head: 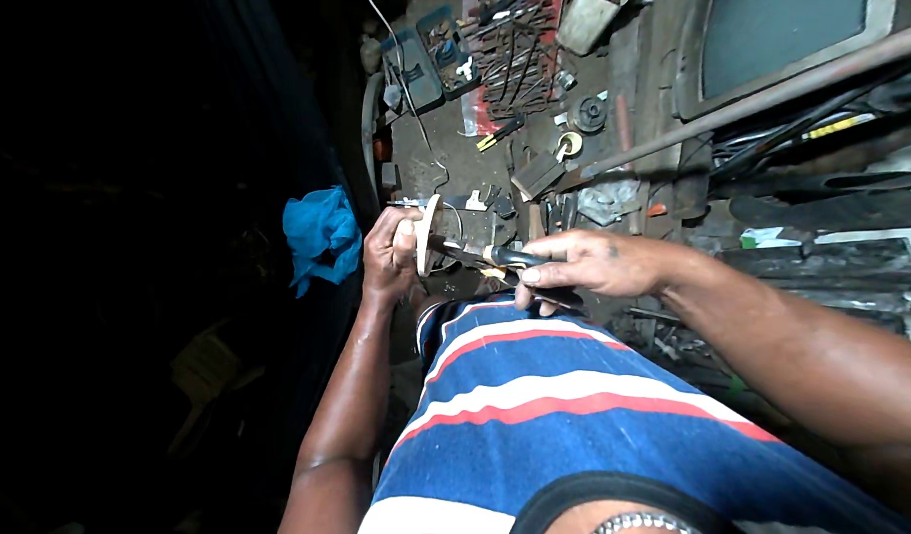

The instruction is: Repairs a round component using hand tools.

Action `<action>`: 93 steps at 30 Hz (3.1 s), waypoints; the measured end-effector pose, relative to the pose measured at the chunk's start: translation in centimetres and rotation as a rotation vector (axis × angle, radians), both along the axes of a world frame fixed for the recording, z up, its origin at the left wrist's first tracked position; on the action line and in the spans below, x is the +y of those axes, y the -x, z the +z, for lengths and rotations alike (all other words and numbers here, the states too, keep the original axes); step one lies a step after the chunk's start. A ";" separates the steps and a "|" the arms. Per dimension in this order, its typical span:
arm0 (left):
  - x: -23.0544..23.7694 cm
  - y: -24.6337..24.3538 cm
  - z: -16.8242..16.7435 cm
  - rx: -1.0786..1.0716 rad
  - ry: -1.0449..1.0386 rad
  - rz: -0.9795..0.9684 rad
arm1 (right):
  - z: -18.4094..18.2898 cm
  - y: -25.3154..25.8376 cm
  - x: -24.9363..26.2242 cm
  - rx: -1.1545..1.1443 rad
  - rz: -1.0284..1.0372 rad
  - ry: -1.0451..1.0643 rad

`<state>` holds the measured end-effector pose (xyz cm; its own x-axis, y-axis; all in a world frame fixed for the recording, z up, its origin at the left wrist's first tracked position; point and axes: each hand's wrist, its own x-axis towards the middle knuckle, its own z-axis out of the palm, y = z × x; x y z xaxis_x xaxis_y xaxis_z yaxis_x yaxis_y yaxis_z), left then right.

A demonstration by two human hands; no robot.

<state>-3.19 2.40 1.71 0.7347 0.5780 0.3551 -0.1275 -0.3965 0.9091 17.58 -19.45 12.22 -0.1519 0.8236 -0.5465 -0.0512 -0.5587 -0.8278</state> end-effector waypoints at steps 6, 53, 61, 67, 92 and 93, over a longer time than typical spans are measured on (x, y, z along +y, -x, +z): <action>0.2 -0.3 -0.2 -0.006 -0.009 -0.002 | -0.6 -0.1 0.2 0.042 -0.005 -0.023; -0.4 -0.9 -1.8 0.558 0.228 0.098 | -1.7 1.9 0.4 -1.198 0.419 -0.379; 0.4 -0.1 -1.5 0.433 0.456 -0.214 | -0.4 0.5 1.1 -0.928 0.344 -0.161; -0.4 -0.2 -1.8 0.234 0.290 -0.111 | -0.2 0.1 1.3 -0.780 0.278 -0.114; -2.3 -1.7 -1.4 0.339 0.906 0.147 | 0.1 -1.2 0.4 0.057 -0.043 0.196; -2.3 -1.8 -1.4 0.348 0.889 0.141 | -0.1 -1.2 0.4 0.064 -0.049 0.204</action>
<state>-1.43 0.12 0.30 0.6192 0.6219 -0.4794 0.2019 0.4639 0.8626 18.78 -19.03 12.09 -0.1544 0.7040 -0.6932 -0.1314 -0.7100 -0.6918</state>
